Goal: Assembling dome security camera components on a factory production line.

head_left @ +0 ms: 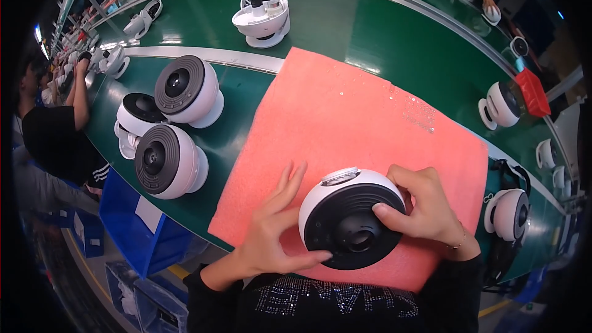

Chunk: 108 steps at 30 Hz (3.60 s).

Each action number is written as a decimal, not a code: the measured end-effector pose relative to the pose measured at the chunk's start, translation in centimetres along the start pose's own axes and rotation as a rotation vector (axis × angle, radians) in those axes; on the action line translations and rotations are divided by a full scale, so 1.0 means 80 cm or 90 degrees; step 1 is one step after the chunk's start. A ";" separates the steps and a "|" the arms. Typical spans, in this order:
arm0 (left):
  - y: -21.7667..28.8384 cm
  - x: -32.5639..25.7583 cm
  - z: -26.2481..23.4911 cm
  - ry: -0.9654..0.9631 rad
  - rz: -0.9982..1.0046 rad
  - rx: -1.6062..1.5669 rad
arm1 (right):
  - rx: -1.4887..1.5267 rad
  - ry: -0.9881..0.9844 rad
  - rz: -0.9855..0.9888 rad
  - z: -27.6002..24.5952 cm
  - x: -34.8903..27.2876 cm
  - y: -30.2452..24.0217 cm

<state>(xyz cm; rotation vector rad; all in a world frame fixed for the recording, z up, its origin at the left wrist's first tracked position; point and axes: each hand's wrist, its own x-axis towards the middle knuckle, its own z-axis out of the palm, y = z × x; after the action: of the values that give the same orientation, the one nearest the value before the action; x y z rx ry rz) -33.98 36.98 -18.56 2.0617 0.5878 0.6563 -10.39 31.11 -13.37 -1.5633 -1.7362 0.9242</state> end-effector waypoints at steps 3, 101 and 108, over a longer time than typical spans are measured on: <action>0.004 0.008 -0.007 0.021 -0.018 -0.030 | -0.058 -0.015 0.069 -0.005 0.001 -0.006; -0.003 0.286 0.054 0.059 -0.093 -0.802 | 1.027 0.457 0.072 -0.114 0.110 0.132; -0.101 0.308 0.050 0.376 -0.107 -0.562 | 0.959 0.620 0.160 -0.137 0.110 0.223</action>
<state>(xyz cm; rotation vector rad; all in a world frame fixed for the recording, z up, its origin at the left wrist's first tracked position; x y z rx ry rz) -14.25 53.99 -21.60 0.9795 0.6304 1.1780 7.66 41.85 -21.96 -0.8154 0.0397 0.9144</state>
